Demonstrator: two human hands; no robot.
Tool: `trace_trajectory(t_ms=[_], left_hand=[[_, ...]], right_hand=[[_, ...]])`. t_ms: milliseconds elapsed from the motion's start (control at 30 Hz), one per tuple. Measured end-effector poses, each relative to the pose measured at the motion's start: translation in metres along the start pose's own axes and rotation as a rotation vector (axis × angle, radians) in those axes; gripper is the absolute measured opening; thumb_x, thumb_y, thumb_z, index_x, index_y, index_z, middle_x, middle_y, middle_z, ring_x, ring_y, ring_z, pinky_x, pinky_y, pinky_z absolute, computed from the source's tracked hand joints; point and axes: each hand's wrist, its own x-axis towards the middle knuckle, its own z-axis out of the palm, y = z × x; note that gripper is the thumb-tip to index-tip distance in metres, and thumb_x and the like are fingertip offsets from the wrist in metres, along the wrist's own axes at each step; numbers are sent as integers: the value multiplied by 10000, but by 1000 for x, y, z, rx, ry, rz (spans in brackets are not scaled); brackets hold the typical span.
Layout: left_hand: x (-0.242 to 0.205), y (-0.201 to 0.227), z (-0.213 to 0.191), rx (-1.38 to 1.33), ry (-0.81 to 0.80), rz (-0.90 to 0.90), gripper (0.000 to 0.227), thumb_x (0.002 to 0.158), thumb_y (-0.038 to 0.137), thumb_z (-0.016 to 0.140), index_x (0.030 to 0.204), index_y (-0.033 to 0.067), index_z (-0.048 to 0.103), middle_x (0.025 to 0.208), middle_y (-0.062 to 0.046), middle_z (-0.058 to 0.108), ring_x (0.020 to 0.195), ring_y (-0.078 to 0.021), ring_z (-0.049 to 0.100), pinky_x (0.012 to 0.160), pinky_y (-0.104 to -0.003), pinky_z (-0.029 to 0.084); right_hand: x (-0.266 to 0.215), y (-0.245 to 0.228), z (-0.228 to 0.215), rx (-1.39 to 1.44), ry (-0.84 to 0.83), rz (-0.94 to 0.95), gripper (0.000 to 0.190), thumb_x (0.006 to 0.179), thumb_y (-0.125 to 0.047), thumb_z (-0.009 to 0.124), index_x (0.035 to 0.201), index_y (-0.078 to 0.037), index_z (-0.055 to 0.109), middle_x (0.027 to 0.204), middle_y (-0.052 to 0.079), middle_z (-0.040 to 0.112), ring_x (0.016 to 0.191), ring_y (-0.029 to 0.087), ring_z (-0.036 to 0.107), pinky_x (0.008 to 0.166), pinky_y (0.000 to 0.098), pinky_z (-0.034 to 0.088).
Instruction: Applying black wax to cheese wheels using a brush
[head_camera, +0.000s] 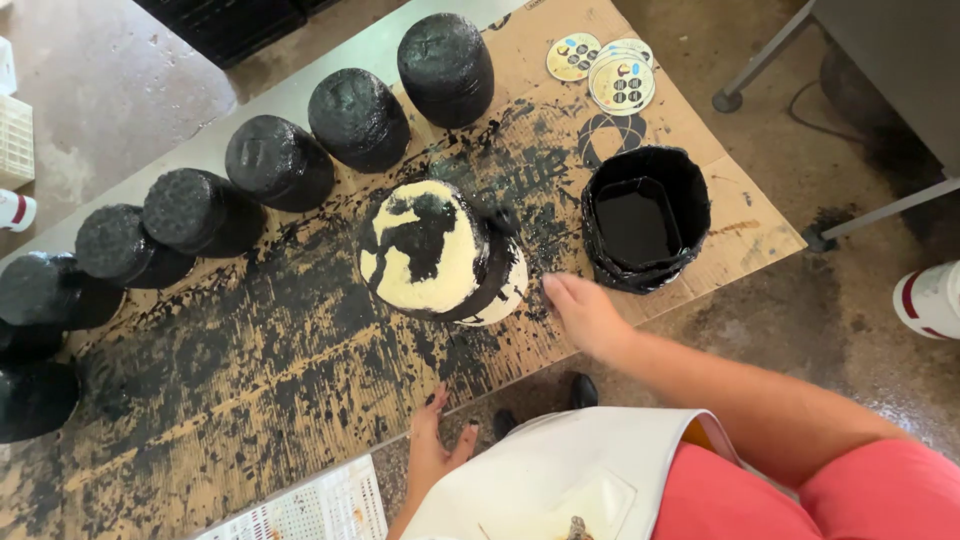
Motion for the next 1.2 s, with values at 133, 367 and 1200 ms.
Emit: trace_trajectory(t_ms=[133, 367, 1200], left_hand=[[-3, -1, -7, 58, 20, -155, 714, 885, 320, 703, 1522, 149, 432, 1537, -102, 446, 1415, -238, 488, 752, -370, 615], [4, 18, -29, 19, -19, -227, 680, 919, 268, 667, 1540, 144, 420, 1492, -108, 467, 1390, -250, 491, 895, -411, 582], [14, -14, -81, 114, -183, -119, 633, 919, 204, 694, 1512, 186, 473, 1491, -123, 480, 1416, -273, 489, 985, -436, 542]], right_hand=[[-22, 68, 28, 26, -29, -47, 490, 1112, -380, 356, 697, -159, 495, 653, -10, 501, 596, 139, 471, 570, 299, 450], [-28, 40, 26, 29, -24, -76, 486, 1117, -415, 368, 709, -155, 417, 653, -15, 391, 622, 133, 408, 700, 312, 451], [-70, 48, 85, 8, 51, 93, 461, 1038, -422, 412, 1293, -95, 615, 1268, 88, 698, 1176, 249, 649, 1006, 386, 464]])
